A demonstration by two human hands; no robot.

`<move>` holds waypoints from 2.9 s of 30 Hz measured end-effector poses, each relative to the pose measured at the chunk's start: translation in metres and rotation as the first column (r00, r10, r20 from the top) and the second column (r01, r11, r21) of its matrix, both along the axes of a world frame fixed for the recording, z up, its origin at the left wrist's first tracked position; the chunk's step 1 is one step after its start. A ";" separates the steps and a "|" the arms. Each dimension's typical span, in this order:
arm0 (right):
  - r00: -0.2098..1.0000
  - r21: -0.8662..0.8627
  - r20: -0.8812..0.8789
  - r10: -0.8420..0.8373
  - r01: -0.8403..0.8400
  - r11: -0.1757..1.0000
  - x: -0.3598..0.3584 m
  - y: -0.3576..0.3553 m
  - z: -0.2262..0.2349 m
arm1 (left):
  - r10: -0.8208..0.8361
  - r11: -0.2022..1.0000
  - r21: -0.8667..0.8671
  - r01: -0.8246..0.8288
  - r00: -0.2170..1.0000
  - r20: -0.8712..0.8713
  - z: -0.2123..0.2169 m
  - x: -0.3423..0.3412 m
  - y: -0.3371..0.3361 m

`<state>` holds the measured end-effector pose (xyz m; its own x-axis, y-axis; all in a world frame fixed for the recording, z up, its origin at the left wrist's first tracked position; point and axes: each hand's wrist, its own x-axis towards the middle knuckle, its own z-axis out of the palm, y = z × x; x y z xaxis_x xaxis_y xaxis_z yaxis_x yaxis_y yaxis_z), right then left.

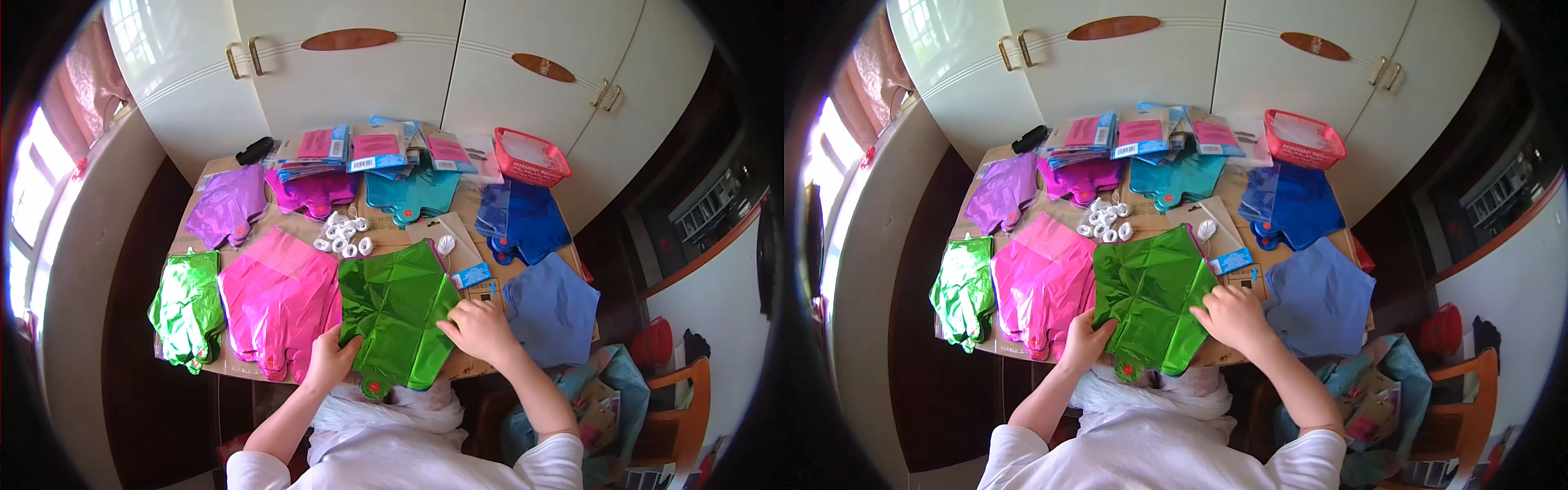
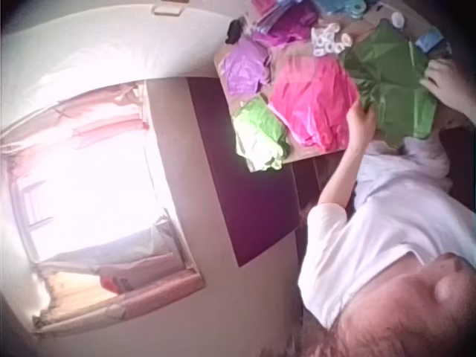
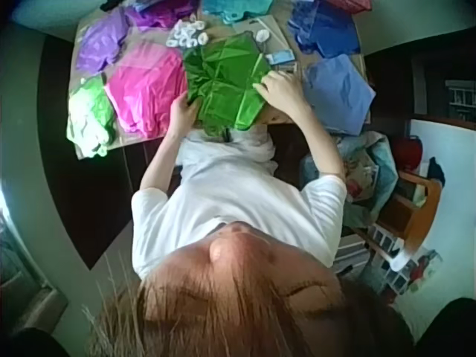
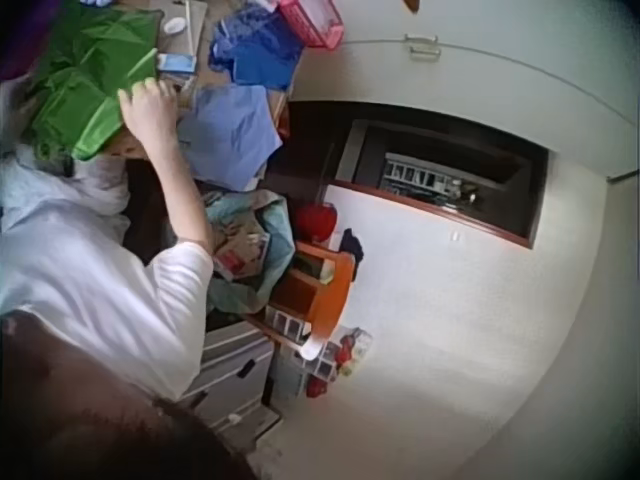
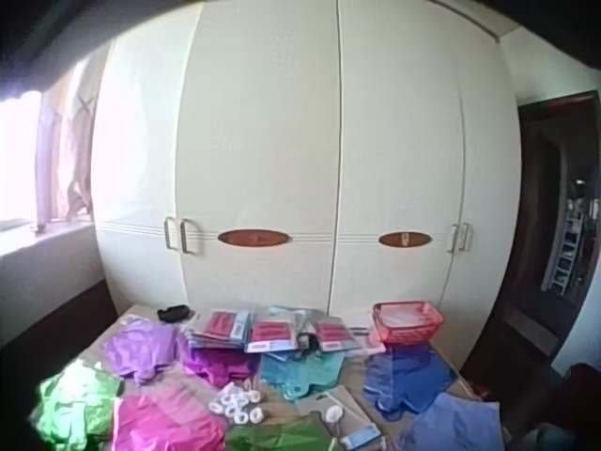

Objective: Folding and packaging colorful decorative items into plastic bags with card headers.

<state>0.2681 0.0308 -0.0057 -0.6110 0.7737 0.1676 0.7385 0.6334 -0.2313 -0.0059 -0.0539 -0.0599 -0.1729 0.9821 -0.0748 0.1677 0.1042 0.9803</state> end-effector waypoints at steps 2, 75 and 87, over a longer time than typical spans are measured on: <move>0.981 0.032 -0.174 -0.089 0.096 0.995 -0.016 0.012 -0.013 | 0.020 0.998 0.054 -0.018 0.999 -0.046 0.001 0.006 -0.006; 0.983 0.001 -0.029 -0.183 0.183 0.983 -0.115 0.129 -0.028 | 0.453 0.659 -0.519 0.544 0.264 0.852 0.008 0.068 -0.055; 0.976 0.310 -0.211 -0.059 0.124 0.943 -0.109 0.146 -0.049 | 0.422 0.697 -0.600 0.392 0.452 0.786 0.034 0.071 -0.031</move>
<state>0.1587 0.1767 -0.0544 -0.4702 0.7099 0.5243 0.7572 0.6297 -0.1737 0.0655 -0.0847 -0.0263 0.3669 0.5686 -0.7363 -0.6689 0.7113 0.2159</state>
